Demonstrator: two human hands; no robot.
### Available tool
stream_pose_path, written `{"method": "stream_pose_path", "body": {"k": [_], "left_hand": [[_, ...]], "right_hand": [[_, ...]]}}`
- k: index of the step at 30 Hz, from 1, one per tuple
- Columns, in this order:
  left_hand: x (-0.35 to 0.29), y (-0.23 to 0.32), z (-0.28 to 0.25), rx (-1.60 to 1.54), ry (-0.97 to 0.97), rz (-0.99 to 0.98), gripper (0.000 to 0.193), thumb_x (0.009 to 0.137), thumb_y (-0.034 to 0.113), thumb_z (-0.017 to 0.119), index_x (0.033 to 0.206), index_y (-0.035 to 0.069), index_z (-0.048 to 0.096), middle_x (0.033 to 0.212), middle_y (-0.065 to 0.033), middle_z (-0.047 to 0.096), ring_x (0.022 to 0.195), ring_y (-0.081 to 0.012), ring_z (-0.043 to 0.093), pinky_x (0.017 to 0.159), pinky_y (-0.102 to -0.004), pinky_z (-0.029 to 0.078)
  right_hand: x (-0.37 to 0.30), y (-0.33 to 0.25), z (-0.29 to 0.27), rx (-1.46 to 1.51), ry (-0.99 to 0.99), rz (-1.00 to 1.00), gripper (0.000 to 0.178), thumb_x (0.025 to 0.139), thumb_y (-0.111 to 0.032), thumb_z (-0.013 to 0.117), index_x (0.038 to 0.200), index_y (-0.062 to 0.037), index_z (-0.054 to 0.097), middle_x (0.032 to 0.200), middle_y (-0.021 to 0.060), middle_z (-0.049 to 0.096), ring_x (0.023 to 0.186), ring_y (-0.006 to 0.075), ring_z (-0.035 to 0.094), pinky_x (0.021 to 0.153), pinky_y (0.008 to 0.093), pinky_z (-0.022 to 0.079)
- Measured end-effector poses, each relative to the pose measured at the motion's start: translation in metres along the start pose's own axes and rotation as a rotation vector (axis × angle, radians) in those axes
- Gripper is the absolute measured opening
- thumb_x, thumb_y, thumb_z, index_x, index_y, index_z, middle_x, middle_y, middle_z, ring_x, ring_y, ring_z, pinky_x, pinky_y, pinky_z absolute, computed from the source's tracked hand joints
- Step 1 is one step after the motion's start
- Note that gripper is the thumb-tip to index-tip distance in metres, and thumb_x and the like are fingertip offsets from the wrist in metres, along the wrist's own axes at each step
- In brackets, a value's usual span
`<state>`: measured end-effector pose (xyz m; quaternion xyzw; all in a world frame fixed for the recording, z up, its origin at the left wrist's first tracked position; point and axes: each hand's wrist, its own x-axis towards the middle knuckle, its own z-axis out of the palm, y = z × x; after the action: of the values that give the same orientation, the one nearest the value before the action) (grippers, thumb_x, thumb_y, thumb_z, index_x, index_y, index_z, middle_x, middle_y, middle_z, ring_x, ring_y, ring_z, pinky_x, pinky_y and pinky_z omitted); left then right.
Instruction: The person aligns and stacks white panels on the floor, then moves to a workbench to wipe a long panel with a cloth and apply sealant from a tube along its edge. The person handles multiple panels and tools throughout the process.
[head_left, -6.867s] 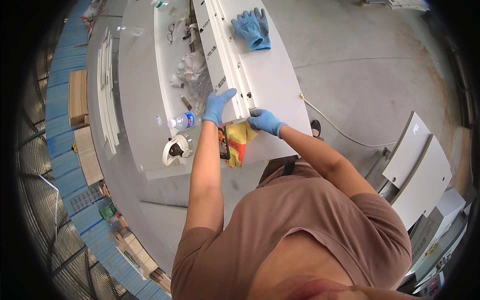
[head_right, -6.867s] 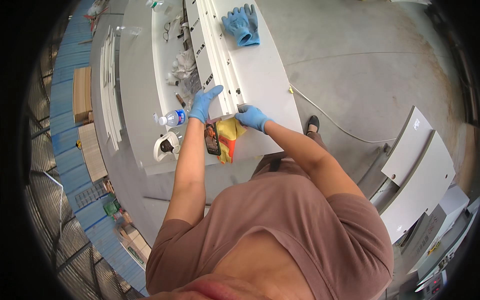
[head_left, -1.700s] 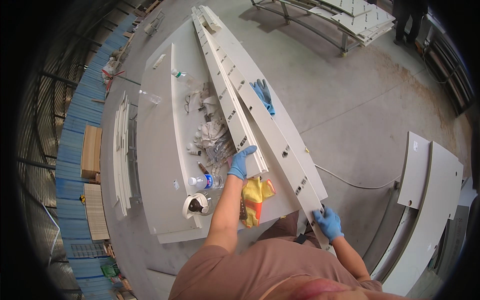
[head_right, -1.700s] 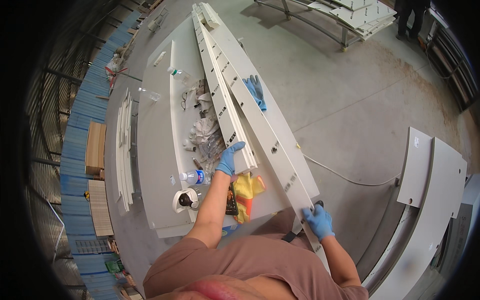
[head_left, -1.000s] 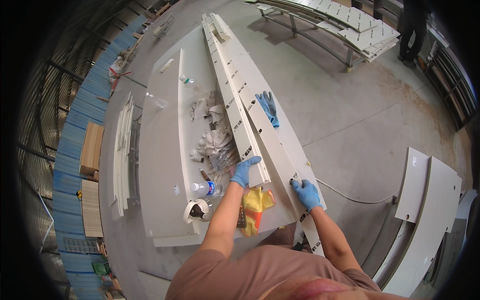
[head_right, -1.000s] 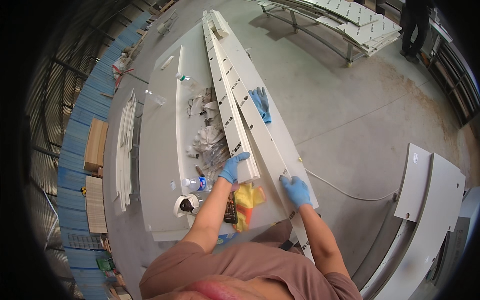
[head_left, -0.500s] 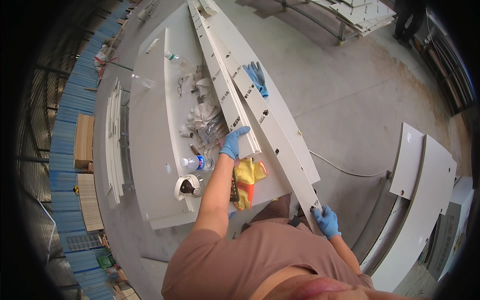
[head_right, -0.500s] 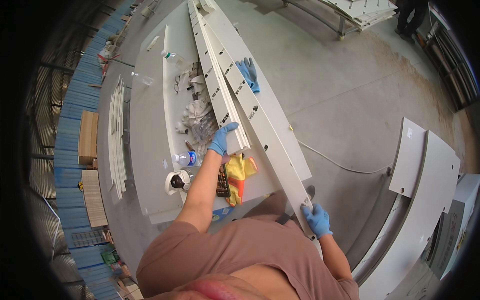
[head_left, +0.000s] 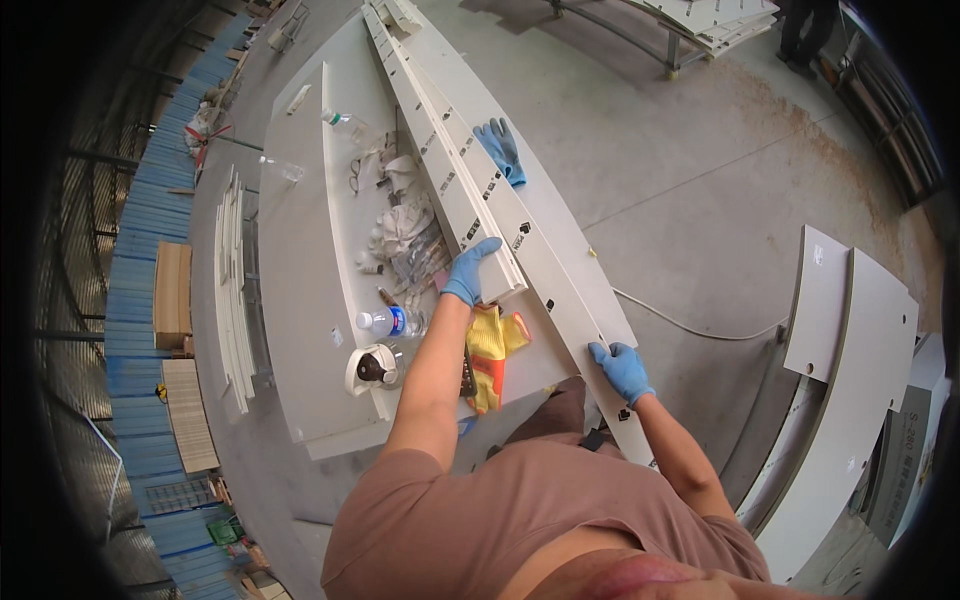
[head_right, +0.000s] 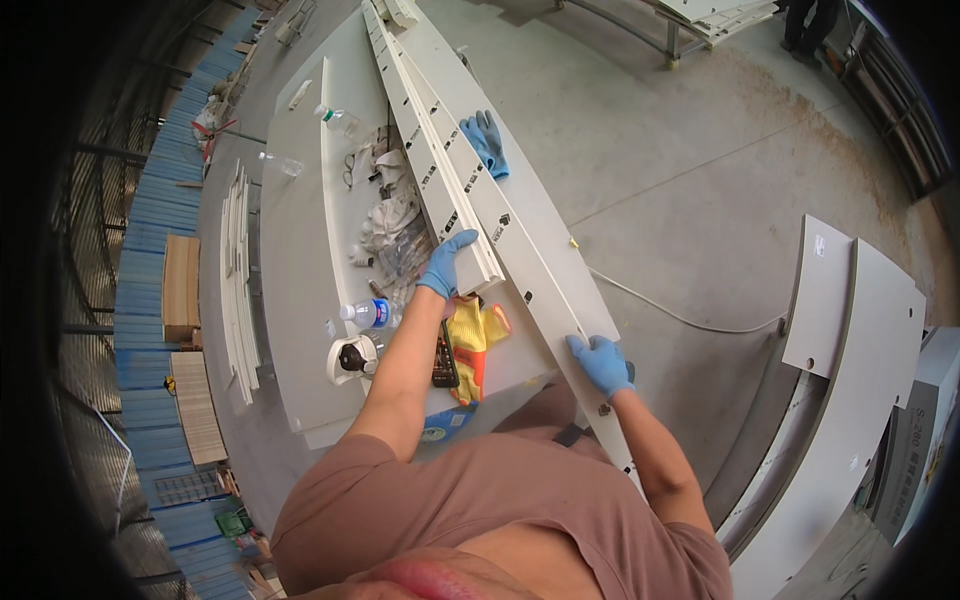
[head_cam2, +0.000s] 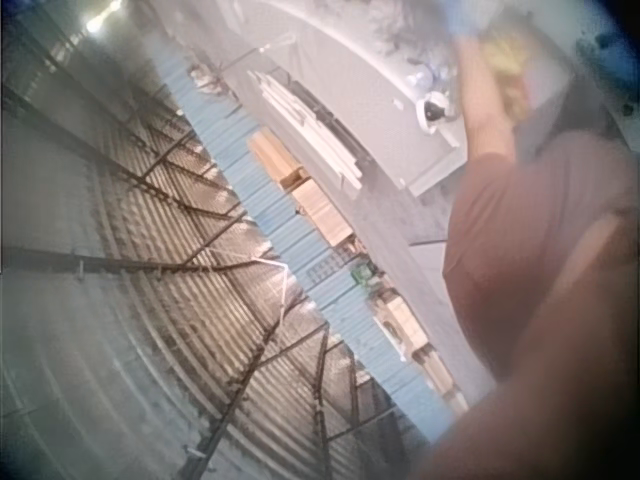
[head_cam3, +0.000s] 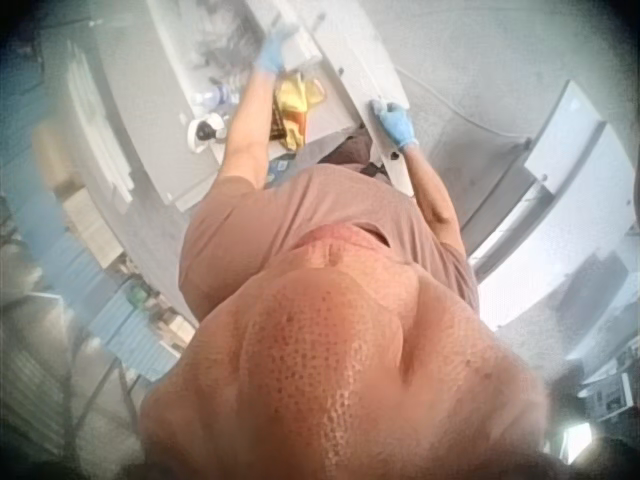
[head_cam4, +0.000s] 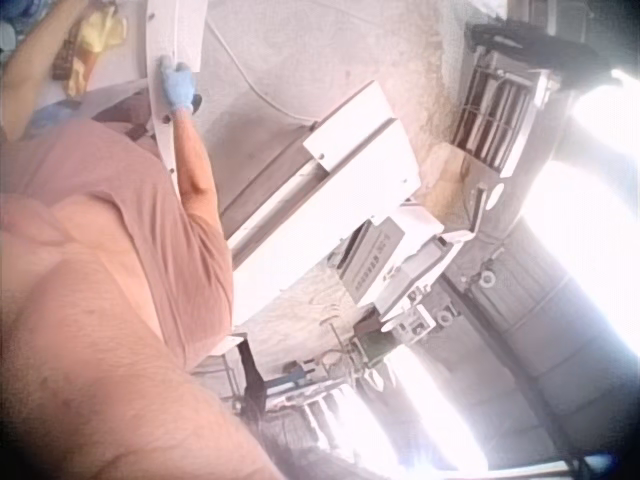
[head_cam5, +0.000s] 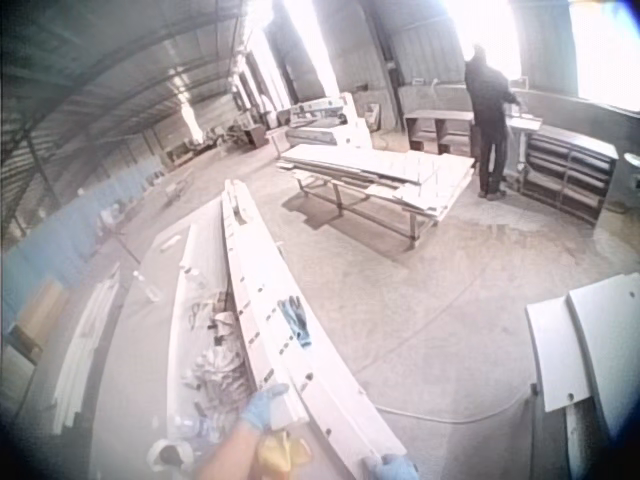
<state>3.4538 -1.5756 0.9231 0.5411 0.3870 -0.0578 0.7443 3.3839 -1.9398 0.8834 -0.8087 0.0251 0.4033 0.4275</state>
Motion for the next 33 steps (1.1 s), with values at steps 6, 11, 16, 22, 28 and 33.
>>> {"method": "stream_pose_path", "body": {"k": [6, 11, 16, 22, 28, 33], "left_hand": [[-0.008, 0.000, -0.004, -0.029, 0.009, 0.025, 0.057, 0.080, 0.030, 0.085, 0.130, 0.008, 0.070, 0.112, -0.0111, 0.075, 0.094, -0.0266, 0.074, 0.081, -0.0415, 0.062], [-0.028, 0.005, -0.004, -0.058, 0.046, -0.027, 0.060, 0.080, 0.028, 0.083, 0.135, 0.010, 0.068, 0.118, -0.0111, 0.075, 0.099, -0.0292, 0.075, 0.086, -0.0450, 0.063], [-0.038, 0.012, 0.004, -0.040, 0.042, -0.025, 0.061, 0.080, 0.029, 0.082, 0.136, 0.010, 0.067, 0.118, -0.0110, 0.075, 0.101, -0.0292, 0.075, 0.087, -0.0464, 0.063], [-0.033, 0.009, -0.001, 0.018, 0.073, -0.024, 0.056, 0.083, 0.034, 0.080, 0.133, 0.011, 0.067, 0.115, -0.0121, 0.075, 0.096, -0.0296, 0.075, 0.082, -0.0462, 0.064], [-0.031, 0.008, -0.011, -0.003, 0.052, 0.029, 0.055, 0.083, 0.035, 0.080, 0.128, 0.006, 0.069, 0.112, -0.0163, 0.075, 0.094, -0.0319, 0.075, 0.082, -0.0463, 0.064], [-0.031, 0.004, -0.009, -0.065, 0.045, -0.037, 0.055, 0.084, 0.026, 0.079, 0.132, 0.005, 0.066, 0.114, -0.0154, 0.075, 0.095, -0.0332, 0.075, 0.081, -0.0483, 0.064]], "right_hand": [[-0.036, 0.018, -0.003, -0.050, 0.218, -0.092, 0.062, 0.093, -0.060, 0.061, 0.090, 0.0011, 0.070, 0.090, 0.0270, 0.072, 0.087, 0.0444, 0.069, 0.082, 0.0510, 0.052], [-0.099, 0.087, -0.030, -0.157, 0.227, 0.004, 0.057, 0.091, -0.059, 0.064, 0.090, -0.0021, 0.070, 0.085, 0.0241, 0.071, 0.088, 0.0426, 0.069, 0.082, 0.0507, 0.052], [-0.165, 0.159, -0.038, -0.164, 0.304, 0.038, 0.054, 0.089, -0.055, 0.071, 0.079, -0.0024, 0.067, 0.077, 0.0225, 0.069, 0.076, 0.0425, 0.067, 0.073, 0.0520, 0.051], [-0.210, 0.204, -0.027, -0.132, 0.288, 0.131, 0.053, 0.087, -0.051, 0.074, 0.069, -0.0031, 0.061, 0.069, 0.0233, 0.064, 0.069, 0.0427, 0.064, 0.066, 0.0516, 0.049], [-0.256, 0.273, -0.034, -0.189, 0.359, 0.088, 0.053, 0.085, -0.050, 0.076, 0.069, -0.0036, 0.058, 0.068, 0.0223, 0.062, 0.067, 0.0440, 0.061, 0.064, 0.0513, 0.048], [-0.334, 0.324, -0.052, -0.324, 0.341, 0.210, 0.058, 0.085, -0.058, 0.075, 0.072, -0.0044, 0.057, 0.073, 0.0229, 0.063, 0.072, 0.0454, 0.062, 0.068, 0.0540, 0.047]]}}
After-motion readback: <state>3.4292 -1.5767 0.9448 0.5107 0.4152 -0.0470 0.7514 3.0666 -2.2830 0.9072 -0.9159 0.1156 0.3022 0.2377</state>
